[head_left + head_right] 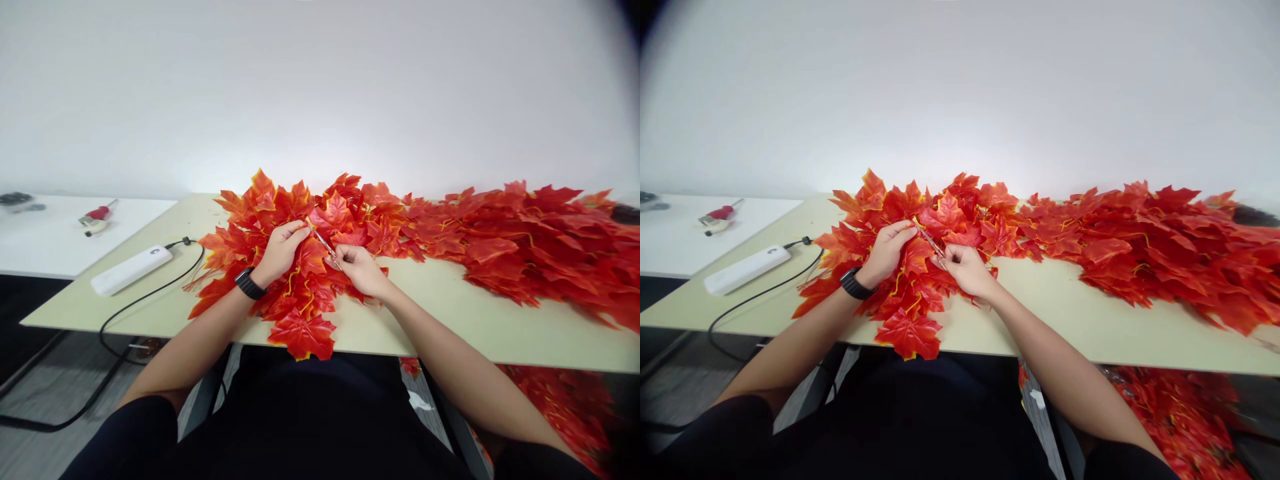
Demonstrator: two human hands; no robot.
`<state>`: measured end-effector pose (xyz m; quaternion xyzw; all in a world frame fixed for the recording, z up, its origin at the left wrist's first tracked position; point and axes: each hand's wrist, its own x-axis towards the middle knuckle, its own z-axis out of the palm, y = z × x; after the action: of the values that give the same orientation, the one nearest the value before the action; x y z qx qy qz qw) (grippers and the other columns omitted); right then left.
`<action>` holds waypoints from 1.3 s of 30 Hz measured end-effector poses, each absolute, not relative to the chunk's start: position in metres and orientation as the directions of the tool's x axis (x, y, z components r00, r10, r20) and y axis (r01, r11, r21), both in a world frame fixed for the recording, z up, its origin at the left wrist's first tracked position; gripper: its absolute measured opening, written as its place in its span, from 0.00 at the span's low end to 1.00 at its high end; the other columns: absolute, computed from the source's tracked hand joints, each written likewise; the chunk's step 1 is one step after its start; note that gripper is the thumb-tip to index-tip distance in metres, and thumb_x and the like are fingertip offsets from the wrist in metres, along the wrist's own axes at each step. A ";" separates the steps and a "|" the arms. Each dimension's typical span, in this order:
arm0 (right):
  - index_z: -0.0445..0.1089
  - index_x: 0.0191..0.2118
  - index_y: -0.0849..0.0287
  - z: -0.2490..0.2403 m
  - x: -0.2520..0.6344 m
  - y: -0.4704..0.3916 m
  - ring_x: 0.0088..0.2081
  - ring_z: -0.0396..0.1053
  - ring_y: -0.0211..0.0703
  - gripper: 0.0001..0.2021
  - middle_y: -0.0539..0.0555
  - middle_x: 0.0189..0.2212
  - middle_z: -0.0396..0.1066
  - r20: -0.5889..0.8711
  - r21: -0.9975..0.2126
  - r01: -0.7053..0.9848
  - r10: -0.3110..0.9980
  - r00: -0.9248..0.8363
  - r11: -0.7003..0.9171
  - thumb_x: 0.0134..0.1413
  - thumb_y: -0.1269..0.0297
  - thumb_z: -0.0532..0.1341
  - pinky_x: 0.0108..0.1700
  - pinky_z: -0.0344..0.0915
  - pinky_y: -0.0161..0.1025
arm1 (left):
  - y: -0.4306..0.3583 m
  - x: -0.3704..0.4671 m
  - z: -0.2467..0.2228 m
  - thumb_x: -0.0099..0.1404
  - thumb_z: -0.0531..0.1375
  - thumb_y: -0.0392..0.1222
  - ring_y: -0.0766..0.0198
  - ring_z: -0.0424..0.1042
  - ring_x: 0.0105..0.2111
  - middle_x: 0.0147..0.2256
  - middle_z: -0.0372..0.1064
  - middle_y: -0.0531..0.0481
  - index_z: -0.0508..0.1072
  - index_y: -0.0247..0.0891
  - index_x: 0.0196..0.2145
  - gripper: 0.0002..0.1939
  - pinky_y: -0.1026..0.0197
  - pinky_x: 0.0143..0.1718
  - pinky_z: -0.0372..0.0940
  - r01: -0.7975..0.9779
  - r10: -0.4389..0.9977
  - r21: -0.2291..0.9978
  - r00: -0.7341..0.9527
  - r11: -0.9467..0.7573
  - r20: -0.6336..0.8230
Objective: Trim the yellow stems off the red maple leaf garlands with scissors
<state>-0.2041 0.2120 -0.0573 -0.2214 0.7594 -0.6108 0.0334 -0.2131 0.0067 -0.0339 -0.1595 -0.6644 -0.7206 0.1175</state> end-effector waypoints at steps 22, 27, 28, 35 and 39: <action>0.55 0.25 0.57 -0.050 -0.202 0.213 0.28 0.49 0.35 0.24 0.46 0.23 0.54 0.212 -0.941 -0.293 -0.386 -0.898 0.166 0.51 0.49 0.69 0.31 0.49 0.36 | 0.003 -0.218 -0.036 0.64 0.65 0.44 0.58 0.72 0.52 0.48 0.76 0.46 0.81 0.38 0.30 0.08 0.57 0.62 0.62 0.553 0.062 0.833 -0.832 0.020 0.551; 0.56 0.24 0.57 -0.047 -0.200 0.212 0.27 0.49 0.35 0.19 0.46 0.23 0.54 0.225 -0.934 -0.312 -0.396 -0.890 0.172 0.51 0.53 0.65 0.32 0.48 0.37 | 0.002 -0.216 -0.035 0.67 0.64 0.44 0.54 0.74 0.57 0.53 0.78 0.45 0.85 0.39 0.34 0.10 0.52 0.65 0.62 0.502 0.126 0.864 -0.855 -0.037 0.503; 0.56 0.24 0.57 -0.046 -0.199 0.212 0.27 0.49 0.35 0.19 0.46 0.23 0.54 0.225 -0.934 -0.314 -0.399 -0.889 0.173 0.51 0.53 0.65 0.32 0.48 0.37 | 0.001 -0.216 -0.035 0.66 0.65 0.44 0.53 0.75 0.56 0.52 0.79 0.45 0.85 0.39 0.35 0.09 0.52 0.65 0.63 0.487 0.120 0.873 -0.865 -0.042 0.488; 0.56 0.24 0.57 -0.045 -0.199 0.213 0.27 0.50 0.35 0.18 0.46 0.22 0.54 0.215 -0.935 -0.307 -0.403 -0.890 0.180 0.49 0.54 0.64 0.31 0.49 0.37 | -0.001 -0.218 -0.040 0.64 0.67 0.47 0.54 0.79 0.46 0.36 0.81 0.49 0.84 0.38 0.29 0.11 0.55 0.53 0.69 0.456 0.081 0.889 -0.886 -0.031 0.457; 0.56 0.24 0.57 -0.046 -0.200 0.213 0.27 0.50 0.35 0.18 0.46 0.22 0.54 0.217 -0.932 -0.312 -0.406 -0.888 0.185 0.49 0.53 0.64 0.31 0.48 0.37 | -0.002 -0.217 -0.038 0.64 0.67 0.47 0.53 0.79 0.47 0.38 0.82 0.48 0.86 0.40 0.34 0.10 0.54 0.53 0.69 0.449 0.089 0.893 -0.888 -0.035 0.450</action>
<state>-0.1996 0.2131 -0.0460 -0.2337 0.7687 -0.5941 0.0397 -0.2170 -0.0018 -0.0379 -0.1971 -0.6823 -0.6919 0.1301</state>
